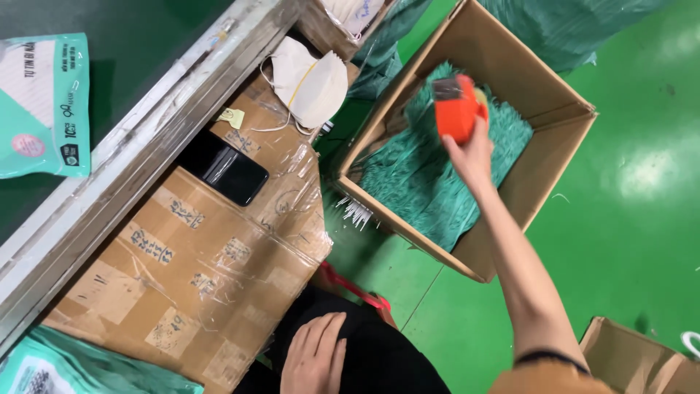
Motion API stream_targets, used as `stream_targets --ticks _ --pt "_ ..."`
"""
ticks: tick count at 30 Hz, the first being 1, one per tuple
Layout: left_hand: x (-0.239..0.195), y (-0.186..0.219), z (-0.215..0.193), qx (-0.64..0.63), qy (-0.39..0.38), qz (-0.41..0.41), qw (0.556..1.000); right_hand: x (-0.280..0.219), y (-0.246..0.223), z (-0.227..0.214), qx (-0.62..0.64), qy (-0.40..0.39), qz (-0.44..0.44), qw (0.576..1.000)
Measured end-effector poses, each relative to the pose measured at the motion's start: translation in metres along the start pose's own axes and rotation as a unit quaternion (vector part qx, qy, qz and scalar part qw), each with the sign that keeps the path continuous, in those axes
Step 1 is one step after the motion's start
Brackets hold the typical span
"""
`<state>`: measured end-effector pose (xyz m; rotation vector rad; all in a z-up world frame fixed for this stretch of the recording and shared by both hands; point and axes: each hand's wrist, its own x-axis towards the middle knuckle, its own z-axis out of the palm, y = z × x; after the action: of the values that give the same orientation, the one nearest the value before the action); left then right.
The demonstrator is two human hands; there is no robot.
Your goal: Packing face masks into individual green plastic sleeves and organizing them into a cardboard box.
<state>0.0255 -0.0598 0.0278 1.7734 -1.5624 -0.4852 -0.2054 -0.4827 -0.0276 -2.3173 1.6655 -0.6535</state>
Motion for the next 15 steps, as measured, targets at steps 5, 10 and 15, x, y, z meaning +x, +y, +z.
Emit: stream_targets --ticks 5,10,15 --pt "0.050 0.035 -0.009 -0.293 0.048 -0.120 0.947 -0.103 -0.114 -0.094 0.308 -0.056 0.038 0.949" --pt "0.052 0.033 0.007 -0.413 0.062 -0.143 0.897 -0.164 -0.201 -0.116 0.381 -0.242 -0.023 0.892" --pt "-0.019 -0.024 0.026 -0.509 0.100 -0.200 0.832 -0.181 -0.247 -0.086 0.380 -0.284 -0.189 0.860"
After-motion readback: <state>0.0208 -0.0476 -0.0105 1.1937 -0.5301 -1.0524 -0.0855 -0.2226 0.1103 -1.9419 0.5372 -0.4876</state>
